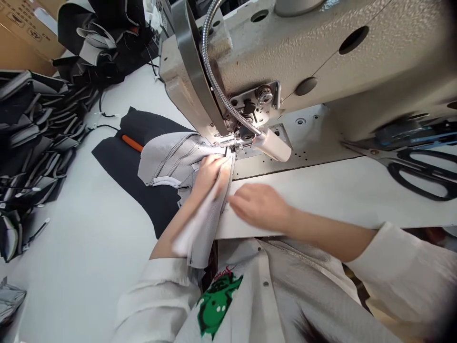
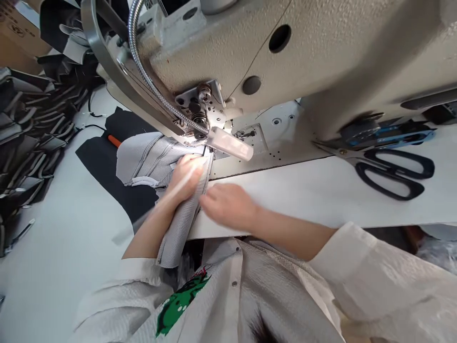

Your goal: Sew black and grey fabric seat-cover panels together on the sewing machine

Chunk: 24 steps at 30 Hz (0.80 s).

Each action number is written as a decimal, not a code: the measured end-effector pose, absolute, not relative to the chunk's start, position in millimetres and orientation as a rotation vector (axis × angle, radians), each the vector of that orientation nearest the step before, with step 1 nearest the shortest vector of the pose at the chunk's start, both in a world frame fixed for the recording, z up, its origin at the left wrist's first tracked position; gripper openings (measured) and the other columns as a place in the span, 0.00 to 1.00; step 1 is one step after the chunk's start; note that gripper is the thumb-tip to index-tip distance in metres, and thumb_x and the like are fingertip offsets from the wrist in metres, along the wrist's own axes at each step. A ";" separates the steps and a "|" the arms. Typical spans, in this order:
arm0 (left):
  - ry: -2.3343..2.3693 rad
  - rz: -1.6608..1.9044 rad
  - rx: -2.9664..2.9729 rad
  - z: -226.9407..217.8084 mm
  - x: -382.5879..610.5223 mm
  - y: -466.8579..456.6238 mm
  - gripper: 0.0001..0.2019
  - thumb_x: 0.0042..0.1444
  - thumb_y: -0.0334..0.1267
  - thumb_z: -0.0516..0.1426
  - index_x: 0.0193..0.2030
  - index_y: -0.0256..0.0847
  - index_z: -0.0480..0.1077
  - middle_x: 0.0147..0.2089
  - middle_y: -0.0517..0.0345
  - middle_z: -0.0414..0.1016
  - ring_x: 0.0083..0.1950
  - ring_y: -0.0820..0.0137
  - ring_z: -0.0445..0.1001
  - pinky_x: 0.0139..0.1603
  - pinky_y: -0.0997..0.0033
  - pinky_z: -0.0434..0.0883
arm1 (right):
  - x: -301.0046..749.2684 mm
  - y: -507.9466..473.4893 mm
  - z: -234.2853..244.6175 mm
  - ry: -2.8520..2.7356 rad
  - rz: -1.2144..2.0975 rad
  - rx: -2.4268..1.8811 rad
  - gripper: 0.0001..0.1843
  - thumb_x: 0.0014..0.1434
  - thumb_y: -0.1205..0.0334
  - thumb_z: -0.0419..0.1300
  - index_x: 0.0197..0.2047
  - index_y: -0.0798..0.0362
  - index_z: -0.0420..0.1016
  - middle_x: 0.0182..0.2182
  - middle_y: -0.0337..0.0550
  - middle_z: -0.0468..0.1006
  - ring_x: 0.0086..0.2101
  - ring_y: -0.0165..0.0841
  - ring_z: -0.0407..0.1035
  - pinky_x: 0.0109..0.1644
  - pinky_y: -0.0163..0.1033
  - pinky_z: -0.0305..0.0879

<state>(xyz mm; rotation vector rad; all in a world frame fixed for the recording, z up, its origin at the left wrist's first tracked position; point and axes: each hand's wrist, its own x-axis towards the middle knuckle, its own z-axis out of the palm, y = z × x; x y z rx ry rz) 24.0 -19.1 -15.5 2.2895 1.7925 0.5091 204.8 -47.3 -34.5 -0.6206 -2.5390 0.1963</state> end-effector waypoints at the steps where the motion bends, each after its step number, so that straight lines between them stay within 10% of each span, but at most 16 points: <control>1: 1.740 0.650 2.220 -14.9 18.2 -20.5 0.19 0.65 0.42 0.43 0.50 0.39 0.71 0.49 0.51 0.73 0.53 0.64 0.68 0.58 0.62 0.65 | 202.6 -63.5 -40.1 -2.491 0.197 -0.466 0.15 0.65 0.65 0.48 0.44 0.57 0.75 0.37 0.47 0.77 0.39 0.34 0.69 0.39 0.38 0.61; 7: 1.546 0.540 2.035 28.9 2.6 -49.7 0.24 0.66 0.50 0.42 0.55 0.39 0.70 0.55 0.53 0.74 0.58 0.64 0.70 0.62 0.64 0.65 | 168.8 -124.5 -64.1 -2.602 0.117 -0.269 0.27 0.66 0.61 0.48 0.66 0.59 0.55 0.67 0.49 0.51 0.64 0.43 0.45 0.65 0.56 0.48; 13: 1.442 0.135 2.367 34.8 8.1 -61.5 0.24 0.67 0.47 0.41 0.62 0.36 0.62 0.64 0.49 0.63 0.63 0.61 0.64 0.63 0.60 0.64 | 110.7 -112.2 -61.2 -2.699 0.054 -0.279 0.20 0.65 0.67 0.45 0.57 0.63 0.66 0.54 0.56 0.70 0.55 0.46 0.62 0.61 0.56 0.54; 24: 1.417 -0.033 2.546 6.6 -7.2 -58.2 0.24 0.67 0.41 0.39 0.67 0.36 0.53 0.68 0.47 0.57 0.67 0.62 0.56 0.64 0.57 0.58 | 108.2 -109.2 -46.6 -2.781 0.080 -0.205 0.18 0.66 0.65 0.46 0.52 0.63 0.70 0.50 0.62 0.72 0.51 0.47 0.66 0.55 0.57 0.60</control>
